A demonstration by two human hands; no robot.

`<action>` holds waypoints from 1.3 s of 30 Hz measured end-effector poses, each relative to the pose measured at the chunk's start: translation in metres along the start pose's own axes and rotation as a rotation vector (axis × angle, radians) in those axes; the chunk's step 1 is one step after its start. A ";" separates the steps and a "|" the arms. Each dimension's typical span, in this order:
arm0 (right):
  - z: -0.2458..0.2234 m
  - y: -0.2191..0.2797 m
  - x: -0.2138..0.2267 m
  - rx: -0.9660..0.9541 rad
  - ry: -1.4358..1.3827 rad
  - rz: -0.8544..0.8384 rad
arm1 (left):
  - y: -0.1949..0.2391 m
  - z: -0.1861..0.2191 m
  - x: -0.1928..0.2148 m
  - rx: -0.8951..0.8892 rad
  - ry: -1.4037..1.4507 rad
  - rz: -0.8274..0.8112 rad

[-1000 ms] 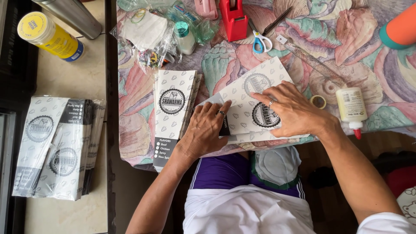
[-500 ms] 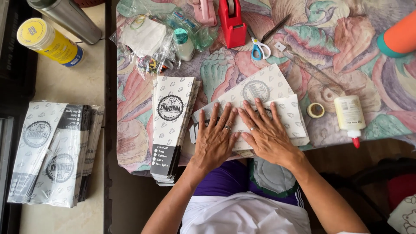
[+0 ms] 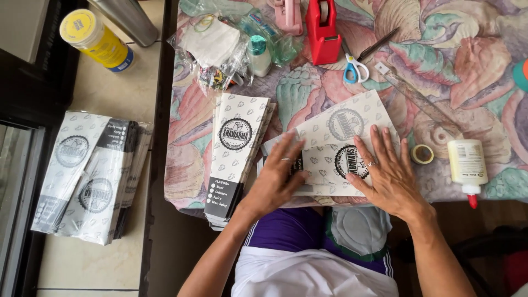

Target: The person folds printed paper wrappers into a cone shape, tucks the edges, and secures them with a small piece of tape. They repeat this process for multiple wrappers, stacking the finished ones on the table.

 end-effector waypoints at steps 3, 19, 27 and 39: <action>0.003 0.000 -0.003 0.005 -0.011 -0.001 | 0.024 -0.032 0.039 0.042 -0.302 0.464; -0.004 0.002 0.035 0.074 -0.100 -0.072 | 0.067 -0.067 0.096 0.435 -0.280 0.323; -0.018 0.021 0.093 0.085 -0.144 0.087 | 0.059 0.045 0.184 0.079 -0.658 0.500; -0.128 0.082 0.194 0.439 0.052 0.807 | 0.010 0.163 0.127 -0.278 -0.029 0.033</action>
Point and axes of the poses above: each hand's wrist, its own y-axis away from the middle knuckle, its own x-axis out of the back of the hand, z = x × y, the point moved 5 cm from there along -y, towards the middle knuckle, and after that the axes turned 7 degrees about -z, right-handed, at the moved point
